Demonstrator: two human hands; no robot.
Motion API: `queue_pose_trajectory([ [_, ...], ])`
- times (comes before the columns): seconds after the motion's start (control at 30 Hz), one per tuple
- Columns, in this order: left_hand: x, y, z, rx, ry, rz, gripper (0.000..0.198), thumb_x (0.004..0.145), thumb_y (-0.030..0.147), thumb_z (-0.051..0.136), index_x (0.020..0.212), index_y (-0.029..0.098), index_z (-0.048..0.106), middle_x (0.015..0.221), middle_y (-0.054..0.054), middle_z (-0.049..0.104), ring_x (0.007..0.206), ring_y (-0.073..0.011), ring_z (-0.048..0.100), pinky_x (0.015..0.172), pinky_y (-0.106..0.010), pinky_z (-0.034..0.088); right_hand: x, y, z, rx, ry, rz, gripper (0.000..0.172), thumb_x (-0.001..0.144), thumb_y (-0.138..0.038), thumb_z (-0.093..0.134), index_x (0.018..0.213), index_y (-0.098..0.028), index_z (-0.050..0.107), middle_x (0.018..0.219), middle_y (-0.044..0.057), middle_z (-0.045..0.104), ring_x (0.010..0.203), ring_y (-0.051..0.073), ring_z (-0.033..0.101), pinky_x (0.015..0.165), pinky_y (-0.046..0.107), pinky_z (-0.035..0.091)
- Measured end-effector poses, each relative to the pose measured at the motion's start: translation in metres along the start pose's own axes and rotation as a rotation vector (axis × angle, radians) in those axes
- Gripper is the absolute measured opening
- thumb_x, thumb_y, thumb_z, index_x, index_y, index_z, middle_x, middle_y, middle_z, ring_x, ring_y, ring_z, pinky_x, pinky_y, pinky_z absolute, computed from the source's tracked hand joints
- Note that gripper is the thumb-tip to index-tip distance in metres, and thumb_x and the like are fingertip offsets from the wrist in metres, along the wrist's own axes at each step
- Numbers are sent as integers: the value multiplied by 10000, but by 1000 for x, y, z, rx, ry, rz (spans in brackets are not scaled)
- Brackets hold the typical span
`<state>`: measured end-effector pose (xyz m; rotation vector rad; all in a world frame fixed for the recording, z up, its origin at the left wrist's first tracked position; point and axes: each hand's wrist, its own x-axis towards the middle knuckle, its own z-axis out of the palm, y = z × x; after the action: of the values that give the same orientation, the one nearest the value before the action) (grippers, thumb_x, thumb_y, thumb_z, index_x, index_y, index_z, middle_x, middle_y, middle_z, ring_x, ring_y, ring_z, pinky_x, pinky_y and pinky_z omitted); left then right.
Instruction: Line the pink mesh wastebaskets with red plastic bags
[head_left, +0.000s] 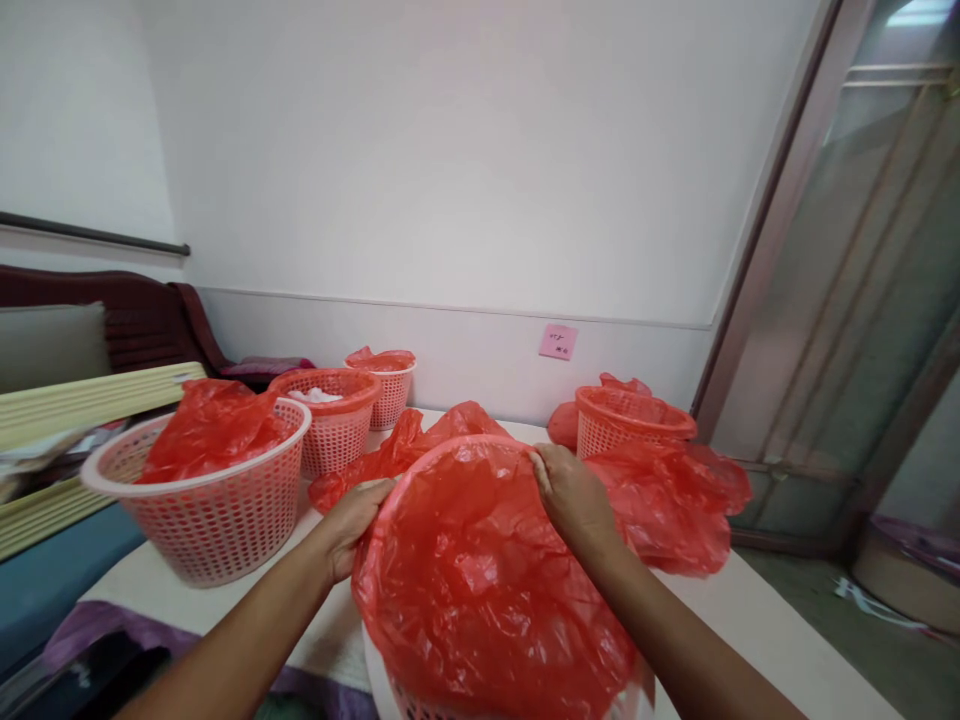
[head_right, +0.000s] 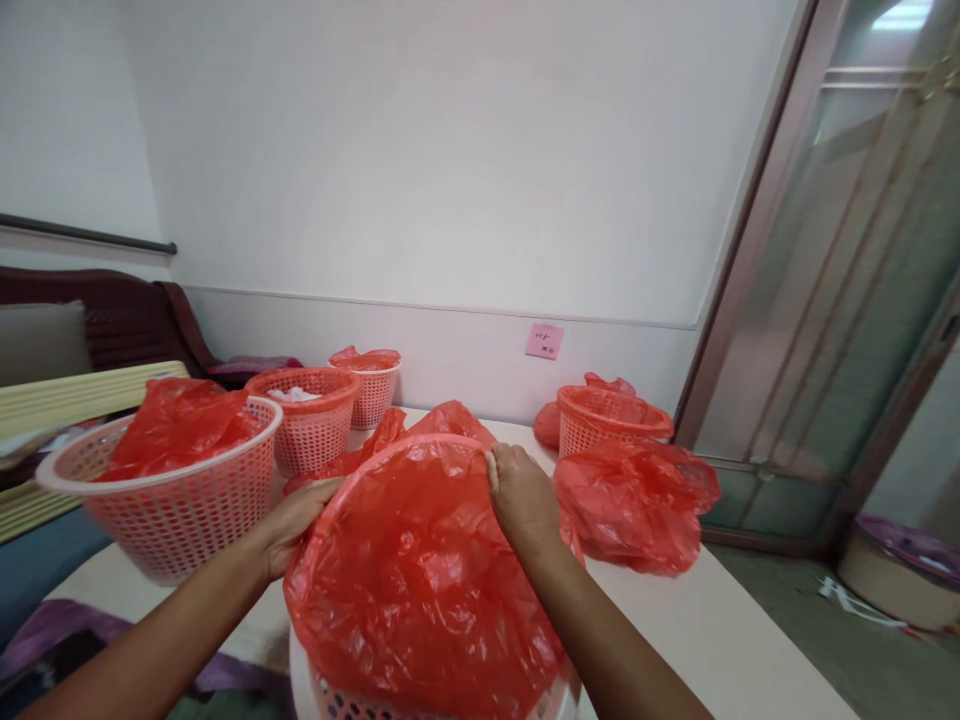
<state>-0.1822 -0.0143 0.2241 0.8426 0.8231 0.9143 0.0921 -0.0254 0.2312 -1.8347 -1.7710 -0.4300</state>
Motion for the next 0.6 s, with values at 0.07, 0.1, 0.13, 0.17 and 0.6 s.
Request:
queue_pose_trajectory([
  [0.07, -1, -1, -1, -44, -49, -98, 82, 799, 181, 632, 731, 137, 648, 600, -64, 680, 562, -200, 664, 554, -302, 542, 1, -1, 0, 8, -2, -2, 256, 1004, -297, 354, 944, -190, 579, 948, 69, 650, 872, 220, 609, 716, 304, 370],
  [0.1, 0, -2, -2, -59, -66, -126, 91, 817, 178, 609, 750, 135, 655, 604, -67, 684, 576, -207, 675, 565, -310, 554, 1, -1, 0, 13, -1, -5, 258, 1005, -297, 353, 945, -189, 580, 949, 69, 651, 877, 220, 610, 722, 304, 372],
  [0.13, 0, -2, -3, -77, -76, -139, 101, 832, 177, 590, 774, 134, 660, 609, -68, 689, 589, -210, 684, 575, -315, 563, 2, -1, 1, 16, 0, -8, 262, 1005, -300, 352, 948, -189, 582, 948, 69, 651, 879, 221, 611, 726, 303, 373],
  [0.17, 0, -4, -5, -93, -80, -139, 108, 844, 176, 576, 797, 134, 663, 612, -66, 693, 595, -210, 689, 583, -317, 570, 2, 0, 2, 19, 1, -9, 267, 1005, -305, 350, 952, -189, 584, 946, 70, 653, 879, 221, 612, 729, 303, 373],
  [0.6, -7, -19, -32, -109, 148, 15, 255, 942, 290, 491, 726, 168, 549, 549, 24, 606, 444, -70, 581, 450, -155, 473, 17, 25, 15, 30, -81, 89, 351, 990, -345, 324, 926, -177, 625, 943, 118, 710, 863, 253, 646, 677, 309, 354],
])
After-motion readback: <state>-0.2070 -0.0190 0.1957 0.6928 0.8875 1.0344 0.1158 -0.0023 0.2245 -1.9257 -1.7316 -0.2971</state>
